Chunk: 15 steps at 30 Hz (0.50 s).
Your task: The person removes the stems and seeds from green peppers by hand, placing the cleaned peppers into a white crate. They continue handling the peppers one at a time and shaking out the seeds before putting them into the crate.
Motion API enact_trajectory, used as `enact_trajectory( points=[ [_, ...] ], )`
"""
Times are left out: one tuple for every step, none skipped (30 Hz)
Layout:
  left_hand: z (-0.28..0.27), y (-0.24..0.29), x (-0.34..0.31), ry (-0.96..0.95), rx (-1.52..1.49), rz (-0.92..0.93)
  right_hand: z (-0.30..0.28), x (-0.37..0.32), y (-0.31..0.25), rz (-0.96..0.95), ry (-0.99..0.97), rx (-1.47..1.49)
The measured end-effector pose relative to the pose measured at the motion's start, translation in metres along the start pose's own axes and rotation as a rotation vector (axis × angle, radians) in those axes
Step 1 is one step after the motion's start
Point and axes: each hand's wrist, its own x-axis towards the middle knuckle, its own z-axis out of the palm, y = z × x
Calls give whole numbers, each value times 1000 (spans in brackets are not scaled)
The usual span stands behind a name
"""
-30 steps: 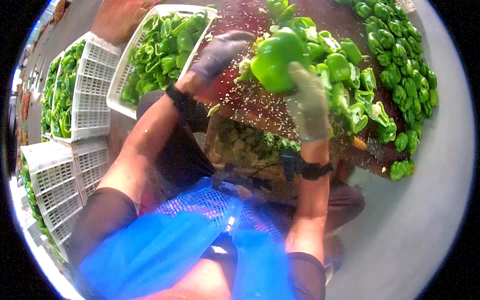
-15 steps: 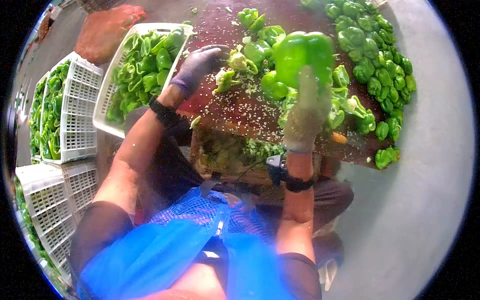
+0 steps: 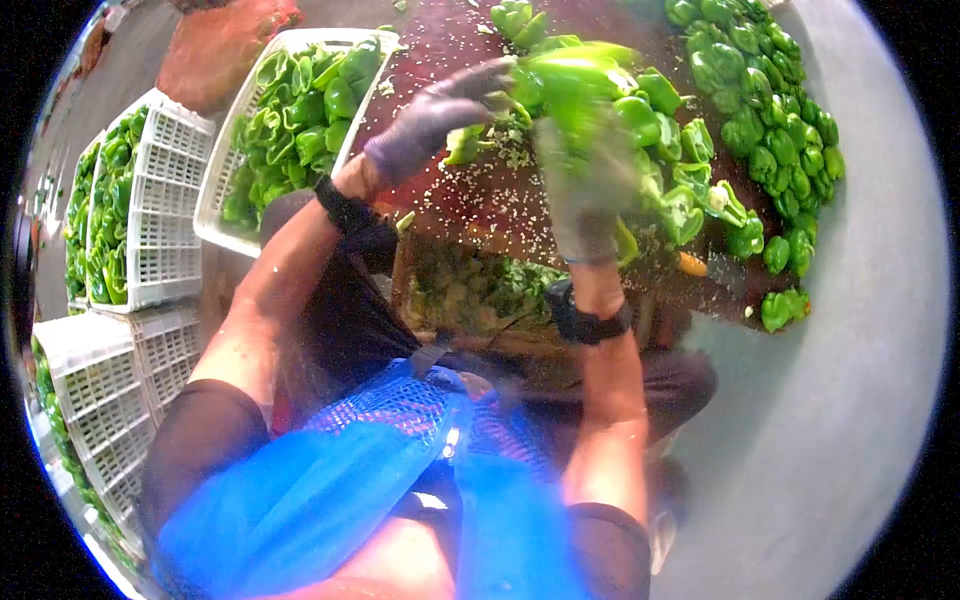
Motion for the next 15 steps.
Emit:
enact_trajectory(
  points=[
    [5, -2, 1, -65, 93, -47, 2, -4, 1, 79, -191, 175],
    [0, 3, -2, -84, 226, -97, 3, -7, 0, 155, -377, 352],
    [-12, 1, 3, -36, 238, -67, 1, -7, -1, 449, -277, 657],
    [-15, 6, 1, 17, 205, -90, -7, -6, -7, 739, -183, 959],
    [-18, 11, 1, 70, 171, -110, -11, -6, -11, 1035, -68, 1255],
    [-25, 6, 0, 59, 50, -153, -14, -6, -10, 1065, -81, 1338],
    [-20, 8, 1, 63, 89, -170, -16, -6, -9, 1095, -95, 1424],
    [-11, 10, 1, 71, 129, -186, -16, -6, -9, 1125, -113, 1513],
    [1, 11, 1, 37, 301, -154, -15, -5, -13, 1122, -112, 1547],
    [2, -14, -2, 32, 568, 158, -14, -6, -14, 1142, -131, 1574],
    [15, 4, -6, 31, 808, 196, -13, -9, -12, 1164, -148, 1599],
    [29, 23, -12, 29, 1044, 234, -12, -12, -11, 1187, -166, 1619],
    [39, 37, -14, -26, 1069, 277, -9, -13, -14, 1173, -136, 1572],
    [42, 32, -14, -23, 1083, 331, -10, -13, -18, 1219, -152, 1512],
    [44, 24, -16, -19, 1099, 383, -13, -12, -25, 1263, -170, 1453]
  ],
)
